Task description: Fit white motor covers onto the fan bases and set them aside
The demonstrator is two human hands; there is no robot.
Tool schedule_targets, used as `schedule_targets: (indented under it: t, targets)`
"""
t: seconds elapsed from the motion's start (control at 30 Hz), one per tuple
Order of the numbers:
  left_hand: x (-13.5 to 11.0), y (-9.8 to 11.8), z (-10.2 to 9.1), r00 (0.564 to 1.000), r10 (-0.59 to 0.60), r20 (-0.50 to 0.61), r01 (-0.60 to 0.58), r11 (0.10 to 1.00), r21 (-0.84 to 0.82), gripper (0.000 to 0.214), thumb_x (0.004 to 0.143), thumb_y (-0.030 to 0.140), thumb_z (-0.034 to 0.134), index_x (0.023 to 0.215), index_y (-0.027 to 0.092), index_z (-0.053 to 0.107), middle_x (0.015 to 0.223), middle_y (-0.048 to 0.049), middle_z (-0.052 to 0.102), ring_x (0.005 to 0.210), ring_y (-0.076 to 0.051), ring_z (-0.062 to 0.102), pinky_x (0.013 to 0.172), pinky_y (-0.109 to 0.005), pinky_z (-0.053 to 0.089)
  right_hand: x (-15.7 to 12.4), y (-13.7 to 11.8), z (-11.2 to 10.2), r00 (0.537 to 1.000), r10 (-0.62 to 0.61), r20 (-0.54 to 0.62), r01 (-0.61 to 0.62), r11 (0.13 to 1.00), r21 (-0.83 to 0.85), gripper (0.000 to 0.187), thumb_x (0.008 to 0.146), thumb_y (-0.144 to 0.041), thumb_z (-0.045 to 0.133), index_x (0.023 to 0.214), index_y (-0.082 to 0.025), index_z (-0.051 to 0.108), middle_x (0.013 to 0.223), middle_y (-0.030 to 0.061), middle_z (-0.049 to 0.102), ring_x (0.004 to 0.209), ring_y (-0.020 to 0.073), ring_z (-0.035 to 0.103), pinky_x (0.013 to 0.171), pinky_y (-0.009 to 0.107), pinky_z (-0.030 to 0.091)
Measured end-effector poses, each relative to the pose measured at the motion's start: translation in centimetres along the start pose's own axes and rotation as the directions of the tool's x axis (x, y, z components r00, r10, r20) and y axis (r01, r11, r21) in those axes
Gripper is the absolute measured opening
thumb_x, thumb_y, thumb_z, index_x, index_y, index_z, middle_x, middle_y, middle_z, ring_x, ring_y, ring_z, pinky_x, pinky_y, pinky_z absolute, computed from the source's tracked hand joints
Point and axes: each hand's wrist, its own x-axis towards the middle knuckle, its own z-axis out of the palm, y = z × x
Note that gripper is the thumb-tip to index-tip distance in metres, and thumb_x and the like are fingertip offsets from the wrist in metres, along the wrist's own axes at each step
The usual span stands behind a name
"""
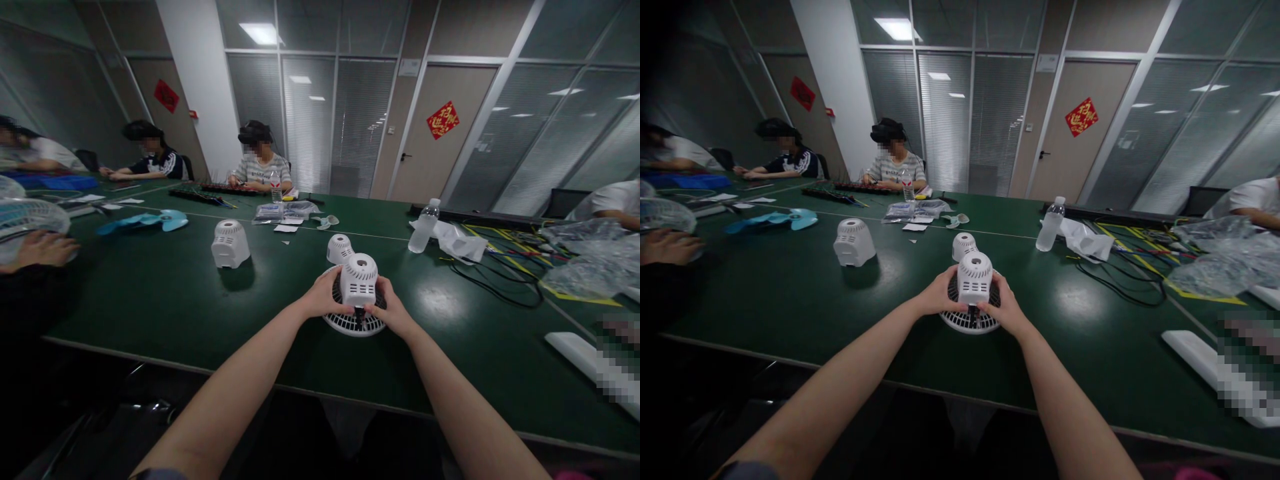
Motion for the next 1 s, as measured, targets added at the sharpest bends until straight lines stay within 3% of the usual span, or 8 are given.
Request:
schedule_targets:
  t: [0.27,0.5,0.67,0.87,1.0]
  targets:
    - [0.5,-0.5,0.2,0.999,0.053,-0.011,-0.053,0.999,0.0,0.109,0.053,0.046,0.09,0.146,0.023,0.038,0.148,-0.0159,0.047,0.138,-0.04,0.042,0.115,-0.062,0.03,0.7,0.9,0.5,0.999,-0.021,-0.035,0.022,1.0,0.007,0.099,0.08,-0.068,0.064,0.158,-0.029,0.016,0.161,0.0118,0.034,0.146,0.0344,0.035,0.119,0.057,0.028]
    - [0.5,-1.0,0.2,0.999,0.039,0.009,-0.039,0.999,-0.013,0.116,0.05,0.047,0.091,0.149,0.023,0.035,0.152,-0.0168,0.042,0.141,-0.041,0.039,0.116,-0.062,0.03,0.7,0.4,0.5,0.999,-0.012,-0.048,0.014,0.999,0.042,0.091,0.08,-0.06,0.069,0.154,-0.028,0.028,0.154,0.012,0.044,0.14,0.0345,0.045,0.117,0.056,0.033]
    - [0.6,-1.0,0.2,1.0,0.001,0.027,0.001,0.998,-0.055,0.105,0.062,0.052,0.084,0.15,0.024,0.034,0.154,-0.0154,0.04,0.143,-0.039,0.037,0.117,-0.061,0.03,0.6,0.2,0.4,0.999,-0.021,-0.042,0.023,0.999,0.032,0.089,0.081,-0.057,0.07,0.153,-0.027,0.029,0.152,0.0129,0.046,0.139,0.0337,0.046,0.117,0.055,0.034]
    - [0.6,-0.7,0.3,1.0,0.007,0.021,-0.006,0.996,-0.085,0.116,0.063,0.051,0.084,0.157,0.029,0.02,0.158,-0.0146,0.036,0.146,-0.041,0.031,0.118,-0.065,0.026,0.5,0.3,0.3,1.0,-0.02,-0.023,0.02,1.0,0.005,0.087,0.082,-0.059,0.068,0.151,-0.025,0.028,0.151,0.0138,0.047,0.14,0.0336,0.045,0.117,0.056,0.033]
    - [0.6,-0.5,0.1,1.0,0.006,0.028,-0.004,0.998,-0.069,0.115,0.061,0.048,0.085,0.156,0.031,0.023,0.159,-0.0124,0.035,0.147,-0.041,0.029,0.119,-0.064,0.025,0.5,0.3,0.4,0.999,-0.029,-0.017,0.029,1.0,0.004,0.086,0.082,-0.059,0.068,0.151,-0.026,0.028,0.151,0.0135,0.046,0.139,0.0329,0.046,0.117,0.054,0.034]
